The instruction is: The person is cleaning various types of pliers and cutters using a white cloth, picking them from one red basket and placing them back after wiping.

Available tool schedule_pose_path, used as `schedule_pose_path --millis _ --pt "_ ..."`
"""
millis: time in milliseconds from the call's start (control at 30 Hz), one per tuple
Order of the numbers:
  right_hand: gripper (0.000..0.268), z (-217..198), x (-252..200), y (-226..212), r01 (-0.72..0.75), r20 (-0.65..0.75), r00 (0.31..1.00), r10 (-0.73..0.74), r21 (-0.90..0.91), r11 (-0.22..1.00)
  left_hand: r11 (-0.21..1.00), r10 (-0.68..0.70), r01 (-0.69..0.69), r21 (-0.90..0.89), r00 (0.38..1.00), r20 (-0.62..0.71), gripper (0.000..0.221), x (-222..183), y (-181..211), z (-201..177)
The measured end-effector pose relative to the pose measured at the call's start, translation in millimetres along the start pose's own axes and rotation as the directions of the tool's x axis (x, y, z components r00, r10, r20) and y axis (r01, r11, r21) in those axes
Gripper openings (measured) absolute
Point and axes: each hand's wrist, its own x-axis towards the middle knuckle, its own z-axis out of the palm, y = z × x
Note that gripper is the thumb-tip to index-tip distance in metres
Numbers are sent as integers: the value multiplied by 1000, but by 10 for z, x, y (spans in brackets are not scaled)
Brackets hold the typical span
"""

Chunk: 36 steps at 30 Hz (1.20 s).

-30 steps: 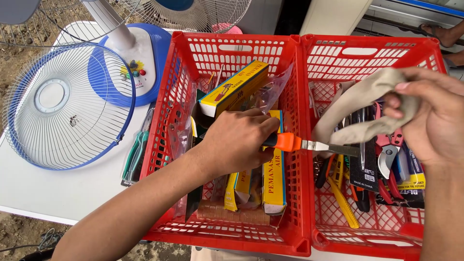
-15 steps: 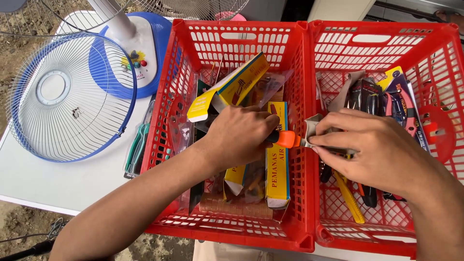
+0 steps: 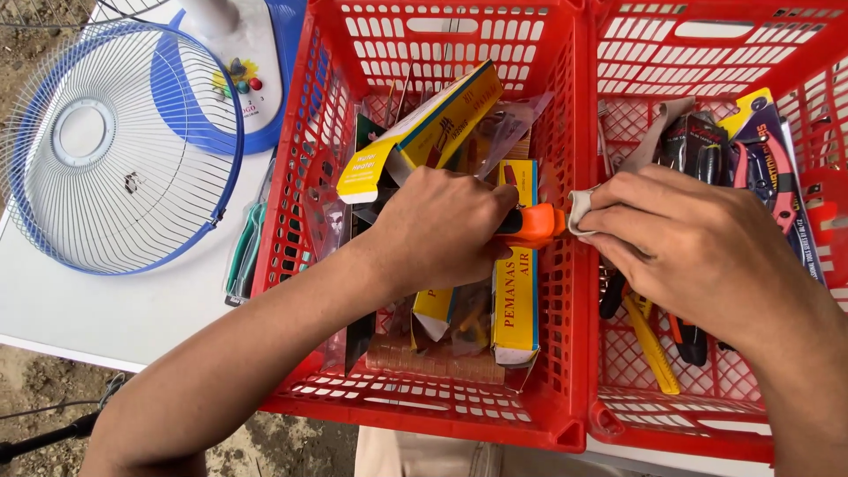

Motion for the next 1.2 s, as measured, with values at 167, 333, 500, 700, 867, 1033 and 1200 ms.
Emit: schedule_pose_path --millis 167,333,500,700,867,1033,1200 --pt "20 14 20 41 -50 10 999 49 118 992 999 -37 40 -34 996 85 22 15 17 -91" --pt "14 15 48 44 -9 -45 999 14 127 992 997 -56 61 -43 994 92 25 15 14 -84" --pt "16 16 58 48 -71 -12 997 75 197 978 996 -65 72 -58 992 106 29 20 20 -88" --pt "13 26 38 78 -82 -14 996 86 176 981 989 -96 102 -108 993 65 39 35 46 -111" --pt "8 47 24 63 -37 -23 999 40 120 992 992 -76 78 -95 997 30 35 21 25 -77" --pt "12 55 10 46 -33 -48 998 37 95 995 990 -79 84 -116 996 51 35 25 23 -84" --pt "14 116 -32 96 -66 -10 998 67 75 995 976 -111 136 -170 983 148 30 45 32 -129"
